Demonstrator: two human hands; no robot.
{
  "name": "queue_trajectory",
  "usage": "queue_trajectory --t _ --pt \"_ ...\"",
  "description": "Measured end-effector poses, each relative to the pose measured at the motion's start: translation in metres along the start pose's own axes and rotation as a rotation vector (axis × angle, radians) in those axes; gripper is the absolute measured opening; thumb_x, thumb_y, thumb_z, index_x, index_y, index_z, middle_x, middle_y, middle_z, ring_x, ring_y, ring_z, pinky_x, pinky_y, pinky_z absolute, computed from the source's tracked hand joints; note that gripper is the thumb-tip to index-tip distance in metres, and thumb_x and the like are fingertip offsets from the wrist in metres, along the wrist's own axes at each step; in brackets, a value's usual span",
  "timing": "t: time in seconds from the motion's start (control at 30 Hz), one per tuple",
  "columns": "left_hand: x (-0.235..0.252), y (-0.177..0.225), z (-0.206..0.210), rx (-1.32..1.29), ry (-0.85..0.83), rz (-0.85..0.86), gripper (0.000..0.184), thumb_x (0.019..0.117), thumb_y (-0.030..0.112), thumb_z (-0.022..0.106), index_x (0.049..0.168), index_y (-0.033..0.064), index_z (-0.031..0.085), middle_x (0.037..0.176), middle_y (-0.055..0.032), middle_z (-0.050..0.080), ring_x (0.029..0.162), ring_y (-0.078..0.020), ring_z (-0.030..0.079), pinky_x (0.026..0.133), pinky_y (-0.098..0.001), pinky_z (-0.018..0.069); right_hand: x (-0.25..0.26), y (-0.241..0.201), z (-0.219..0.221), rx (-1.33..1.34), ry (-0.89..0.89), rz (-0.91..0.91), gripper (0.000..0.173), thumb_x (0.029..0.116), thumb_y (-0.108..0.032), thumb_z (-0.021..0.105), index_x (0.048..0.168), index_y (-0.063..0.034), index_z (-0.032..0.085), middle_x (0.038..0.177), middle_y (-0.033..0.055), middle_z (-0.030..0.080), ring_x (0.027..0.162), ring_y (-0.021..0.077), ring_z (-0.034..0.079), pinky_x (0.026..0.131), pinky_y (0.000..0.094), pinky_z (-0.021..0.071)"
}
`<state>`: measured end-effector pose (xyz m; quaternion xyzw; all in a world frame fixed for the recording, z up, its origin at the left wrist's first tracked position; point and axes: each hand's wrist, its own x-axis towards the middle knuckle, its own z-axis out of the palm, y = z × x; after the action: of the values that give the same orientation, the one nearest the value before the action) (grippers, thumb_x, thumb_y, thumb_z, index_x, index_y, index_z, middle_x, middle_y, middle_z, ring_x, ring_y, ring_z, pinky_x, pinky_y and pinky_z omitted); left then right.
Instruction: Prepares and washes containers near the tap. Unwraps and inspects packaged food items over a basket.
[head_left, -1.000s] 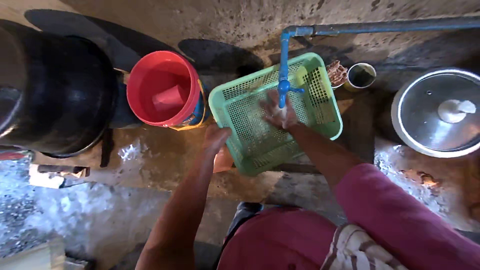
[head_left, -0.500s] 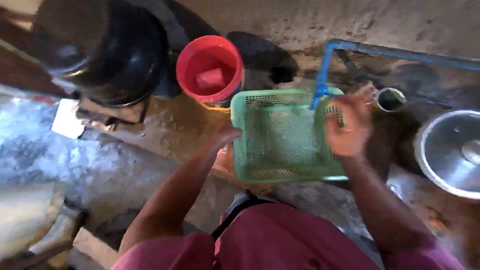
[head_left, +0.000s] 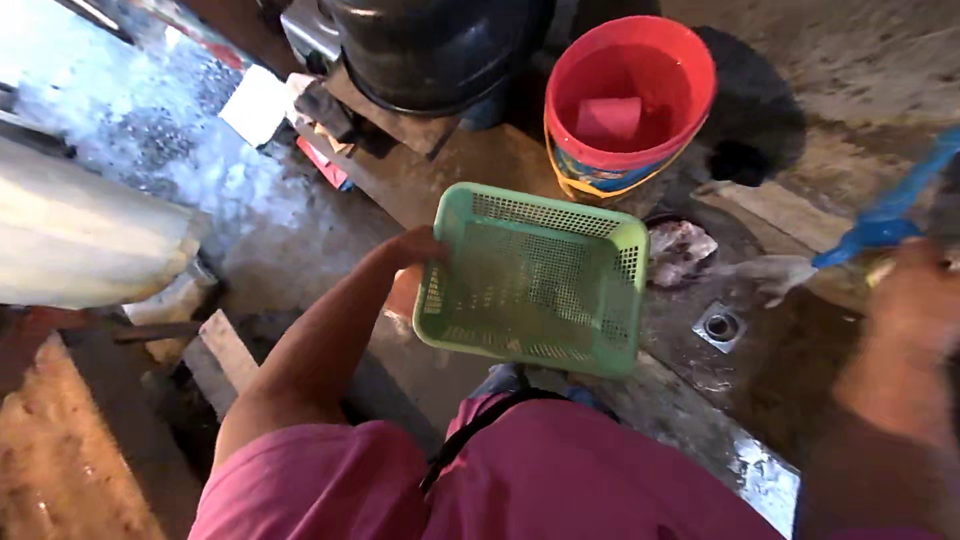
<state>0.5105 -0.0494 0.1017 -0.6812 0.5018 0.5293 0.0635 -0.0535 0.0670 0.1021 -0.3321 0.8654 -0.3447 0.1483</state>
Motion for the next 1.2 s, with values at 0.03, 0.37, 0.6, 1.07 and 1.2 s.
queue_trajectory --t 0.03,0.37,0.6,1.07,1.2 --pt "0.01 -0.005 -0.009 0.02 0.004 0.01 0.029 0.0941 0.005 0.065 0.121 -0.0059 0.061 0.103 -0.0193 0.069 0.088 -0.0252 0.068 0.083 -0.0468 0.0571 0.002 0.002 0.0 0.1 -0.017 0.077 0.055 0.1033 -0.031 0.059 0.147 0.0002 0.048 0.148 0.0207 0.051 0.134 0.0252 0.052 0.113 0.0412 0.0436" --pt "0.115 0.012 -0.052 0.261 0.013 0.117 0.044 0.0892 0.007 0.071 0.128 -0.0076 0.057 0.117 -0.0265 0.065 0.104 -0.0362 0.066 0.094 -0.0572 0.0516 -0.049 -0.014 0.027 0.28 -0.061 -0.012 0.054 0.0991 -0.008 0.057 0.15 -0.0018 0.041 0.141 0.0129 0.052 0.119 0.0115 0.056 0.1 0.0286 0.0501" --pt "0.151 0.009 -0.057 0.563 0.226 0.248 0.049 0.0922 0.041 0.076 0.115 -0.0019 0.071 0.122 -0.0296 0.065 0.121 -0.0488 0.059 0.102 -0.0718 0.0432 -0.141 -0.045 0.09 -0.089 -0.503 0.002 0.052 0.1066 -0.015 0.054 0.149 0.011 0.039 0.142 0.0341 0.052 0.125 0.0384 0.06 0.105 0.0455 0.0501" --pt "-0.057 -0.03 -0.011 -0.013 0.562 0.547 0.048 0.1024 0.01 0.059 0.15 0.0086 0.051 0.15 -0.0154 0.053 0.131 -0.0228 0.059 0.111 -0.0427 0.0473 -0.174 -0.058 0.152 -0.044 -0.735 -0.088 0.069 0.1017 -0.025 0.065 0.152 0.009 0.034 0.146 0.036 0.046 0.127 0.0459 0.056 0.106 0.0549 0.0475" --pt "-0.034 -0.009 0.041 -0.425 0.488 0.72 0.068 0.104 0.01 0.054 0.163 0.0099 0.02 0.153 -0.0151 0.048 0.118 -0.0153 0.064 0.099 -0.0349 0.0557 -0.18 -0.117 0.142 0.17 -0.681 -0.674 0.053 0.0939 -0.012 0.072 0.139 0.0075 0.053 0.133 0.0311 0.056 0.104 0.0371 0.067 0.086 0.0473 0.0585"
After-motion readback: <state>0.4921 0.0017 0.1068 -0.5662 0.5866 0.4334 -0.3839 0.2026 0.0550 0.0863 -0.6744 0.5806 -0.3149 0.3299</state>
